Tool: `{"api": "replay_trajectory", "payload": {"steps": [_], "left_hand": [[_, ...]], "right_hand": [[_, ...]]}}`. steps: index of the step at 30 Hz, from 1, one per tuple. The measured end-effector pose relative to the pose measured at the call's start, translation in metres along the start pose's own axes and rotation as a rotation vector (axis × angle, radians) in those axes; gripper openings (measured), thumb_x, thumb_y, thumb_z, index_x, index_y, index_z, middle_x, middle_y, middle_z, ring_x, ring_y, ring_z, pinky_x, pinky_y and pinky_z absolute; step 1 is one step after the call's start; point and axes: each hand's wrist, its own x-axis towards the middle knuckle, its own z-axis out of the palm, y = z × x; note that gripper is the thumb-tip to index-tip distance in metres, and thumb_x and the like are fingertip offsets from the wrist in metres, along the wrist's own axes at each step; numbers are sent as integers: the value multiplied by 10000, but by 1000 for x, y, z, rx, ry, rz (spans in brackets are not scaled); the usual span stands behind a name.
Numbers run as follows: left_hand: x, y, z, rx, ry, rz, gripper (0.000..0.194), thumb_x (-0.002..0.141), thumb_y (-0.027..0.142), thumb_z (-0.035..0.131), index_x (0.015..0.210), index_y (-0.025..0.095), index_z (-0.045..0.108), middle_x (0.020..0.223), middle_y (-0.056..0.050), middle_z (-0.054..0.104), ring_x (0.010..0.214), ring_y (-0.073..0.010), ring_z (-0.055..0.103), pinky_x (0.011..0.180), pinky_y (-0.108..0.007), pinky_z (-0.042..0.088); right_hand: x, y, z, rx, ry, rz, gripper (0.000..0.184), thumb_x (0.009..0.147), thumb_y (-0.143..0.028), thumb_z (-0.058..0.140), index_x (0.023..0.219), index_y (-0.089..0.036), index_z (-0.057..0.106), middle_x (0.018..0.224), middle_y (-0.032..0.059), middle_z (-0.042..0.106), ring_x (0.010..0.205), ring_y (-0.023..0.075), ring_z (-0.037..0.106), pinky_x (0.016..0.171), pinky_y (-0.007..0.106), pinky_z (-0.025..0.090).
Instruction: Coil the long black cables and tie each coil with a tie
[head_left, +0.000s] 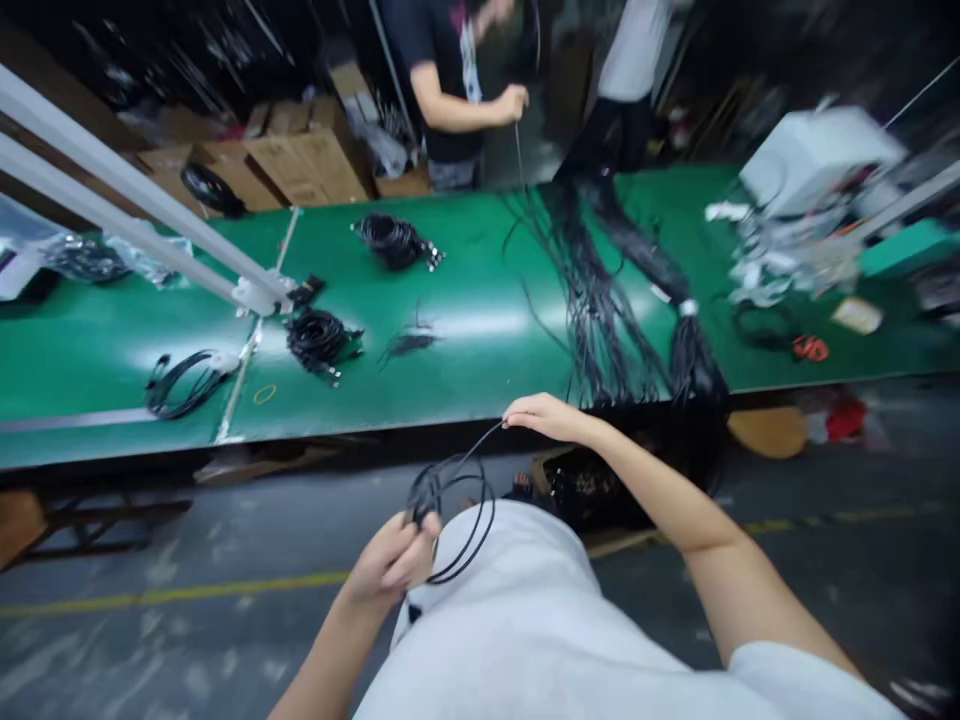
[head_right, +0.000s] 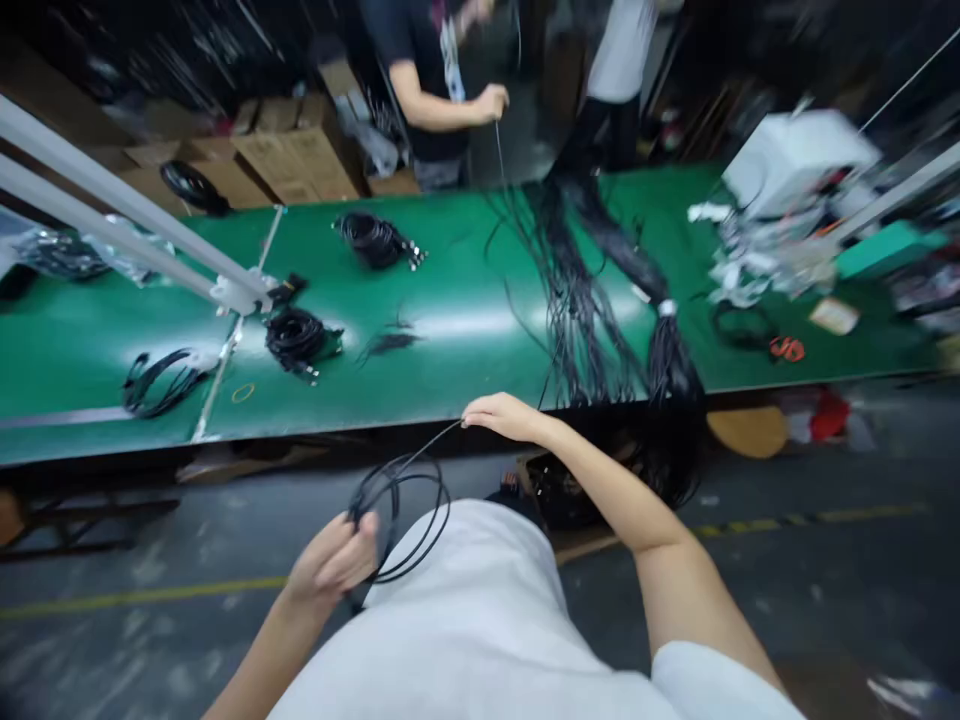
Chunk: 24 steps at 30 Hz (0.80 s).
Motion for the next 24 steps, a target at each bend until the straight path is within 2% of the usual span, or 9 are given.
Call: {"api": "replay_trajectory", "payload": {"steps": [3,6,8,11,13,14,16,18,24], "left_hand": [[-22,27,-33,-68,254,349,194,866,363,619,1026,356,727,355,108,111,325,-44,-73,235,-158,131],[-28,50,-53,-77,399,363,392,766,332,717,1150,401,676,433,92,371,302,-44,91,249,-164,303],[-16,54,-44,-36,480,324,453,713,291,775,1153,344,682,526,72,496,329,-37,308,316,-154,390],[15,43,-6,121,589,215,382,651,284,852,988,178,707,654,4,647,546,-97,615,502,-174,515],[36,30,15,245,498,72,414,655,366,856,940,120,684,837,-101,741,744,-187,713,692,-265,586],[43,23,20,284,398,-5,425,673,399,841,935,106,677,889,-131,748,793,-210,723,746,-298,588],[47,11,21,300,187,-117,419,716,424,805,936,96,664,882,-144,749,808,-230,726,766,-330,583],[43,5,18,255,72,-152,397,747,437,774,914,99,654,749,-100,727,698,-208,711,712,-332,583],[32,13,29,53,81,-166,310,740,393,773,837,136,631,509,50,505,419,-80,496,448,-204,475]], "right_hand": [[-25,42,-5,-315,69,192,355,973,-227,366,945,-146,710,1022,111,731,982,197,669,901,320,487],[-57,47,17,-436,-12,181,273,914,-193,464,796,-195,710,892,67,747,877,203,688,801,310,508],[-72,28,44,-438,-161,47,216,898,-232,527,776,-228,706,848,24,746,834,182,688,739,273,500],[-73,-30,64,-365,-335,-221,240,944,-289,481,919,-241,715,901,24,743,838,159,676,709,250,471],[-57,-69,51,-278,-275,-257,278,956,-276,446,928,-218,717,926,40,739,848,155,665,697,243,446],[-44,-81,39,-228,-172,-218,293,959,-297,445,911,-202,718,942,50,737,877,163,658,724,248,439],[-17,-88,17,-134,-67,-128,319,966,-322,440,928,-172,719,957,71,731,869,167,644,763,261,424],[2,-81,5,-39,-85,-111,330,965,-355,452,928,-162,716,940,62,729,842,162,631,744,260,401],[7,-77,15,106,-45,-189,319,951,-346,465,861,-172,716,826,5,713,745,119,595,698,237,352]]}}
